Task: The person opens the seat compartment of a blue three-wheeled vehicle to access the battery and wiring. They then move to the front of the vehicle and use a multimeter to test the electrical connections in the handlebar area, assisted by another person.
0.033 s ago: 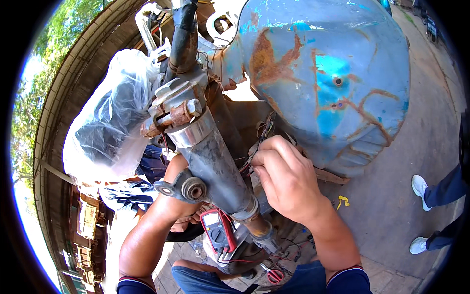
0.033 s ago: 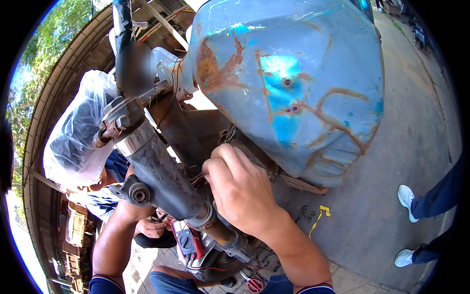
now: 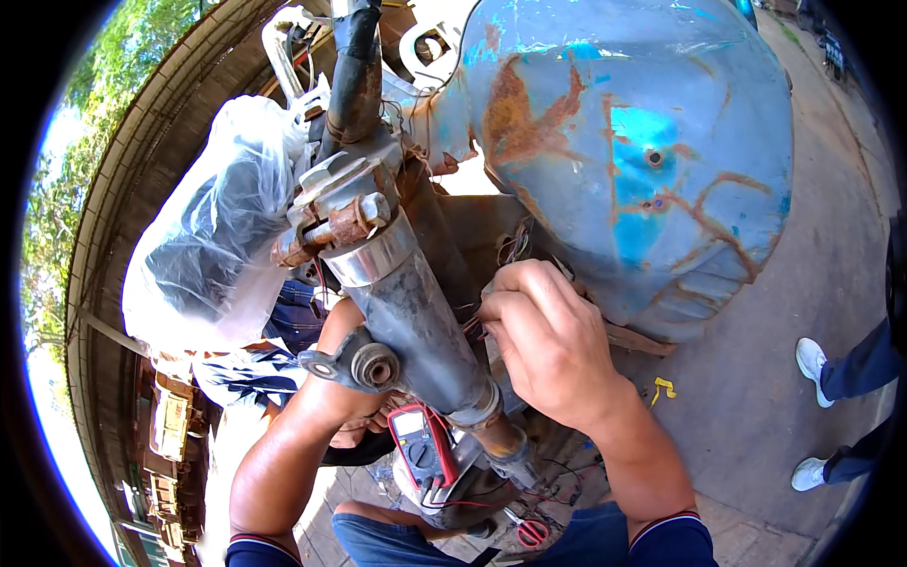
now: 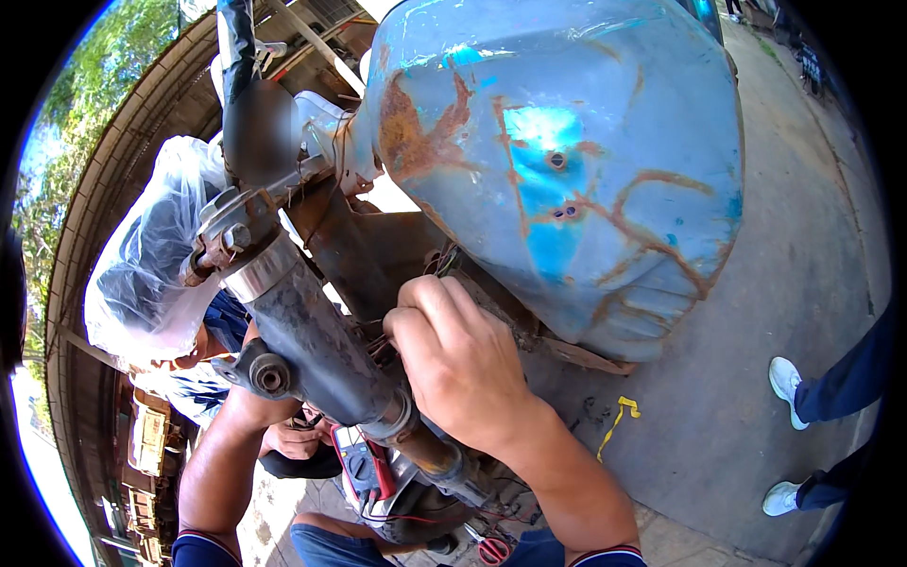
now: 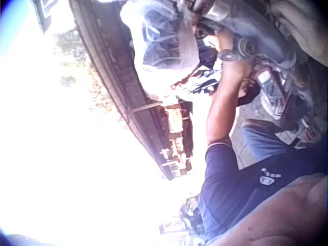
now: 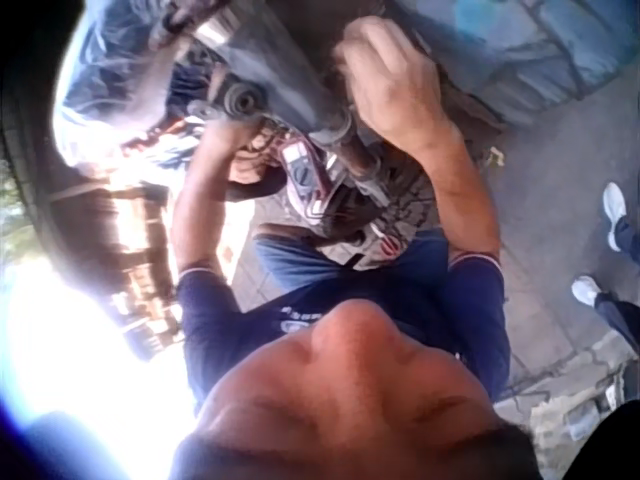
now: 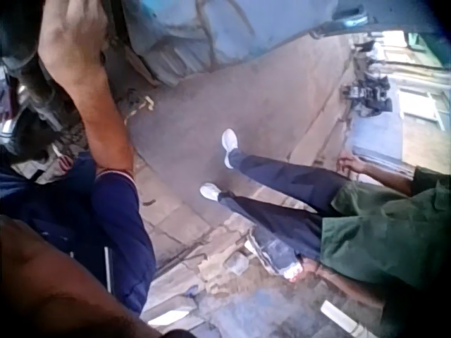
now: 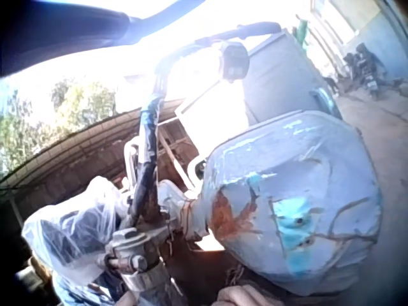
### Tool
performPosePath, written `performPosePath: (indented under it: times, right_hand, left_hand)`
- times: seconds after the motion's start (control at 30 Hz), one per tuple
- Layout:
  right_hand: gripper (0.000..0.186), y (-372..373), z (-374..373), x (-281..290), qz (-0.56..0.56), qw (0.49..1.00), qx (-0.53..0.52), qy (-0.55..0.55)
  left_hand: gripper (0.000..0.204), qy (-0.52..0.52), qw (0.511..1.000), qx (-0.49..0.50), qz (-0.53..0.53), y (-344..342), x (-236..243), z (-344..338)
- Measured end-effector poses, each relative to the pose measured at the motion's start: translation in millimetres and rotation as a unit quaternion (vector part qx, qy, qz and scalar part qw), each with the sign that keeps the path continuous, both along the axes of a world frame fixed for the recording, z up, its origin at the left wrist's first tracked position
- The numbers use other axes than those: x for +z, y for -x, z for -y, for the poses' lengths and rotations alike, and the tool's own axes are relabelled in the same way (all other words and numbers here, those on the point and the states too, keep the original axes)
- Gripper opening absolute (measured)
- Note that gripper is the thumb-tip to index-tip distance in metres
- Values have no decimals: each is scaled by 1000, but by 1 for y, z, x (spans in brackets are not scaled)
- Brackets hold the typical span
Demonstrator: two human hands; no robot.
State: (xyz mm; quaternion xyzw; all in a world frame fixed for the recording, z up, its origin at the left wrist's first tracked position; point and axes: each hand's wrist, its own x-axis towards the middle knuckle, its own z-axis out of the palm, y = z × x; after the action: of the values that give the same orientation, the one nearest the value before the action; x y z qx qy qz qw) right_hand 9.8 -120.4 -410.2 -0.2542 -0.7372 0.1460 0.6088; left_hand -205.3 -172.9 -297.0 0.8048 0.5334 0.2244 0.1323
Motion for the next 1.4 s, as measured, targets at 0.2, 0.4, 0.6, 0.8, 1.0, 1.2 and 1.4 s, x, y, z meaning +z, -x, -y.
performPosePath:
  times: [0.2,0.4,0.6,0.8,1.0,1.2,1.4]
  right_hand:
    - [15,11,-19,7,-14,992,-19,-124]
    - [17,10,-18,5,-15,997,26,-77]
    - [31,10,-4,9,-38,999,10,5]
    - [29,13,6,12,-35,999,-23,-6]
    - [16,11,6,5,-167,971,42,164]
    - [10,0,5,3,-213,913,143,318]
    - [13,-14,11,9,-161,909,193,332]
  left_hand:
    - [39,53,998,-4,39,-1,1,-6]
    - [39,87,994,-21,60,2,1,-14]
    - [35,95,994,-16,54,3,3,-13]
    - [36,75,996,-28,42,4,1,-12]
    - [47,151,977,-1,148,10,-4,-13]
    - [46,126,987,-26,96,12,-3,-15]
    - [45,121,988,-19,97,15,-6,-15]
